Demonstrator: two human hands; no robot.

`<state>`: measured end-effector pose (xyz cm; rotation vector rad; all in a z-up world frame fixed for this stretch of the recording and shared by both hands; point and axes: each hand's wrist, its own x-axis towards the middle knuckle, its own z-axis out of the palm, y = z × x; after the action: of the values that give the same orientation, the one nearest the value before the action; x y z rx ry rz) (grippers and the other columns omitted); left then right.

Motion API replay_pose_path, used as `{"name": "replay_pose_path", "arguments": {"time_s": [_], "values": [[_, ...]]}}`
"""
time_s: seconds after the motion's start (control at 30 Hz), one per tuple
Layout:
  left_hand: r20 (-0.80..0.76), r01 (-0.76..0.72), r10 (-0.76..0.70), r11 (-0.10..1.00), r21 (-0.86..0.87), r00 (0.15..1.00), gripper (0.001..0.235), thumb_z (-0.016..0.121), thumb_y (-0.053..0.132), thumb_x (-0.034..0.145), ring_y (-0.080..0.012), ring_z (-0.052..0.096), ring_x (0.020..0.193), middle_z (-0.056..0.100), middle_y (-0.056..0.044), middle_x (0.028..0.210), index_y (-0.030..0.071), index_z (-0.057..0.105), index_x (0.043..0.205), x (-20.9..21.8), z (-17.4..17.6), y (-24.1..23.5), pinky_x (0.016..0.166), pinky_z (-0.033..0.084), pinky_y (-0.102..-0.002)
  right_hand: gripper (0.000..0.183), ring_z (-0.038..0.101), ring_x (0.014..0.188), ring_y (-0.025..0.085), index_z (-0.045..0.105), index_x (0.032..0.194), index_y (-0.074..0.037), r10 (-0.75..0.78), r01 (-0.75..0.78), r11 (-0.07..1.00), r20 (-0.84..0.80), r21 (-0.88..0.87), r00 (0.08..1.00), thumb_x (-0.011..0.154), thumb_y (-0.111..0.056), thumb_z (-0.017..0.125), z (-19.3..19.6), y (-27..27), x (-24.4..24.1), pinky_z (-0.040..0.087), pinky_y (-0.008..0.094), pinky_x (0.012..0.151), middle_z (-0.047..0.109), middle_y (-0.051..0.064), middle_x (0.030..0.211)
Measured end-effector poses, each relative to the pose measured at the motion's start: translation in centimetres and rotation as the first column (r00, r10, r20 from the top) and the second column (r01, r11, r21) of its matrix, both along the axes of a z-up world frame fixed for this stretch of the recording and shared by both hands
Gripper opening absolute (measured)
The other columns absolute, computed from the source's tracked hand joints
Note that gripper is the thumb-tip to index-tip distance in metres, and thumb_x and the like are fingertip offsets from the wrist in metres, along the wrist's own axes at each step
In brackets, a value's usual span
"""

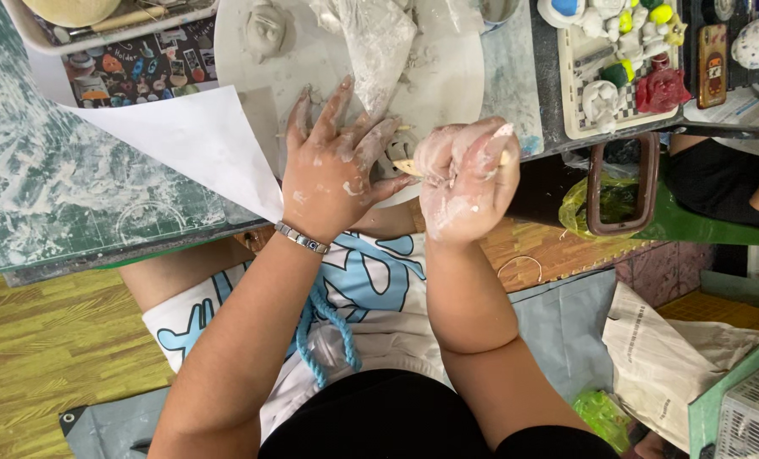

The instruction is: The person sits on the floor and shapes a small lump of grey clay on a white plate. They use their hands to form the clay and a wooden stick to carve details into the surface. The person repeatedly refines the shape and texture of the clay object throughout the clip.

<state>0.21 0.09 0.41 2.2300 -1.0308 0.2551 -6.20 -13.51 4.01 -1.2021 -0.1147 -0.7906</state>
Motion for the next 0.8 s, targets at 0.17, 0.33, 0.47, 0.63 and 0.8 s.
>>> {"name": "replay_pose_path", "arguments": {"time_s": [0.17,0.33,0.47,0.63,0.8], "values": [[-0.012,0.02,-0.02,0.999,0.03,1.0,0.068,0.078,0.062,0.084,-0.0305,0.037,0.15,0.065,0.0,0.14,0.019,0.072,0.137,0.1,-0.3,0.1,0.121,0.024,-0.067,0.03,0.03,0.053,0.013,0.04,0.098,-0.006,-0.081,0.082,0.996,-0.03,0.04,0.996,0.118,-0.027,0.049,-0.4,0.4,-0.2,0.029,0.032,0.049,0.031,0.004,0.072],[-0.008,0.014,-0.014,1.0,0.025,1.0,0.067,0.079,0.061,0.084,-0.0294,0.034,0.151,0.065,0.0,0.143,0.02,0.071,0.136,0.0,-0.2,0.0,0.12,0.023,-0.068,0.03,0.033,0.053,0.015,0.04,0.097,-0.005,-0.105,0.106,0.994,-0.041,0.025,0.994,0.115,-0.027,0.049,-0.9,0.9,0.3,0.031,0.032,0.049,0.033,0.005,0.073],[-0.03,0.02,-0.019,0.999,0.037,0.999,0.07,0.081,0.059,0.081,-0.0305,0.035,0.151,0.065,-0.001,0.14,0.019,0.071,0.137,-0.2,-0.3,0.1,0.12,0.023,-0.069,0.029,0.034,0.056,0.013,0.044,0.098,-0.002,-0.077,0.078,0.997,-0.099,0.009,0.992,0.116,-0.024,0.05,-1.7,1.0,0.6,0.03,0.031,0.051,0.035,0.003,0.071],[-0.029,0.014,-0.014,1.0,0.015,0.999,0.069,0.083,0.052,0.077,-0.0313,0.037,0.15,0.065,0.0,0.141,0.018,0.07,0.135,-0.2,-0.2,0.2,0.122,0.023,-0.067,0.031,0.037,0.057,0.012,0.046,0.094,-0.003,-0.042,0.02,0.993,-0.199,-0.113,0.979,0.115,-0.024,0.053,-2.9,0.9,0.9,0.029,0.029,0.052,0.041,0.005,0.07],[-0.035,0.016,-0.016,1.0,0.005,0.999,0.072,0.082,0.053,0.072,-0.0322,0.038,0.148,0.064,-0.001,0.142,0.018,0.07,0.134,-0.1,-0.3,0.1,0.12,0.023,-0.067,0.039,0.039,0.06,0.014,0.045,0.086,-0.001,0.016,-0.057,0.975,-0.187,-0.216,0.982,0.112,-0.028,0.054,-3.2,0.8,0.4,0.032,0.03,0.055,0.045,0.006,0.074]]}}
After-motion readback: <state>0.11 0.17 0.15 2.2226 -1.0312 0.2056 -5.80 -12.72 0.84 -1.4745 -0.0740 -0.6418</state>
